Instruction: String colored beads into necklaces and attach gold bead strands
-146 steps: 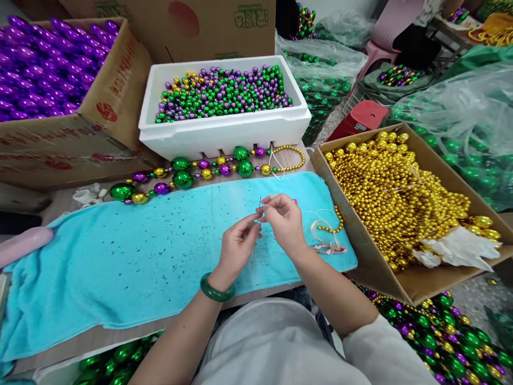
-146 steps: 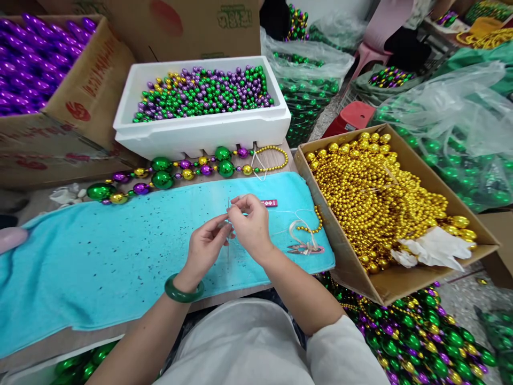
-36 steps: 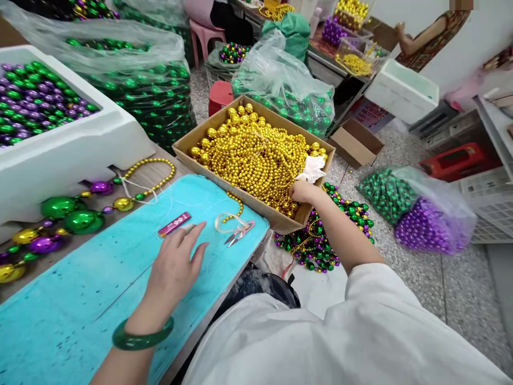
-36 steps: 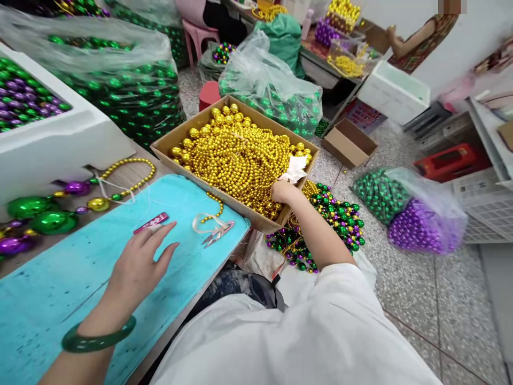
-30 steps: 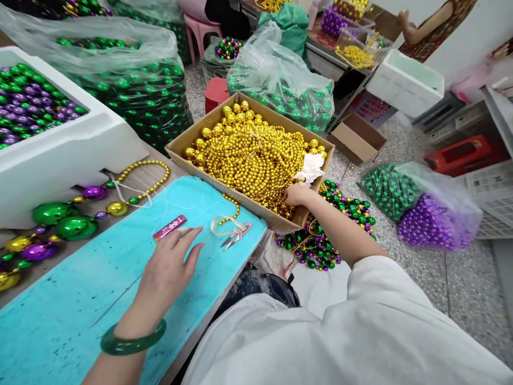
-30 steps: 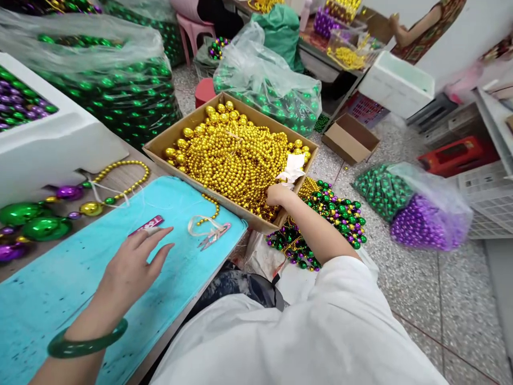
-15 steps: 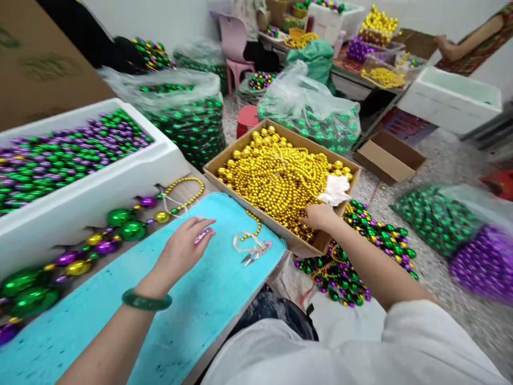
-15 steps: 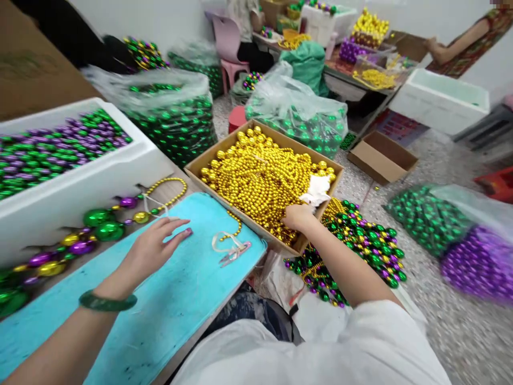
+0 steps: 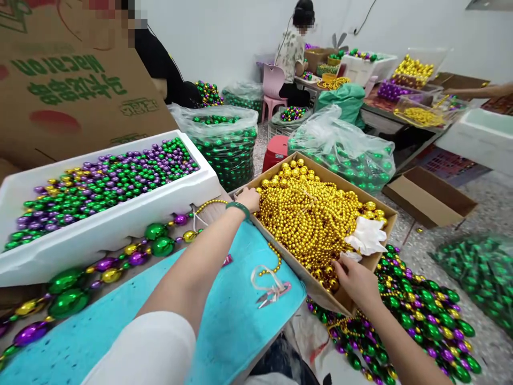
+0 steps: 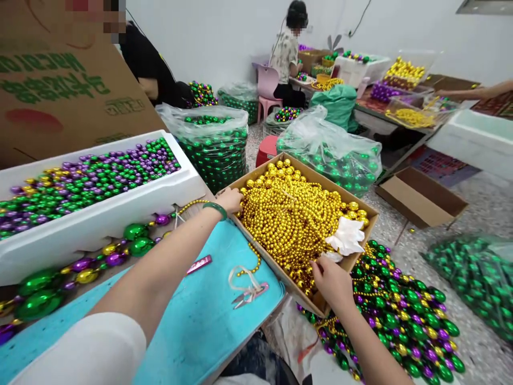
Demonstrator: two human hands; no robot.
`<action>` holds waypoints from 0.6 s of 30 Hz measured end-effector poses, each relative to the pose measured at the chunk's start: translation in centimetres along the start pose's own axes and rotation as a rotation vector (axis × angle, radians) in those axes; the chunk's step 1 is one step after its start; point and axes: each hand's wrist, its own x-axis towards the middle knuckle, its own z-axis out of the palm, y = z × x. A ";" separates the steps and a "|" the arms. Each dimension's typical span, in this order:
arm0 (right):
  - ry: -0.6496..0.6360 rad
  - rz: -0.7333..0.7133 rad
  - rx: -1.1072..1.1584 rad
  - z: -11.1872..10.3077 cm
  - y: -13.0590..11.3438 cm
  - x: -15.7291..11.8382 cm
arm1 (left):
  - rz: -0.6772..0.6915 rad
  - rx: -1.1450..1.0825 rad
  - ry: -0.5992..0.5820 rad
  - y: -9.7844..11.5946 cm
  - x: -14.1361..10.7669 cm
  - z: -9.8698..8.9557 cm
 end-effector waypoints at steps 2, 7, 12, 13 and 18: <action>-0.010 -0.001 0.011 -0.1 0.0 0.1 | -0.011 0.014 -0.051 0.3 0.9 0.4; -0.005 -0.014 0.056 0.4 0.2 0.1 | 0.022 -0.001 -0.112 0.4 1.0 1.1; 0.048 -0.035 0.273 -0.1 1.1 0.9 | 0.045 -0.054 0.058 0.0 -0.7 1.3; 0.079 -0.060 0.342 -1.0 0.8 1.7 | 0.048 -0.066 0.098 -0.1 -1.0 1.4; 0.281 -0.302 0.328 -8.4 -7.4 10.3 | 0.059 -0.103 0.079 0.5 -1.3 2.1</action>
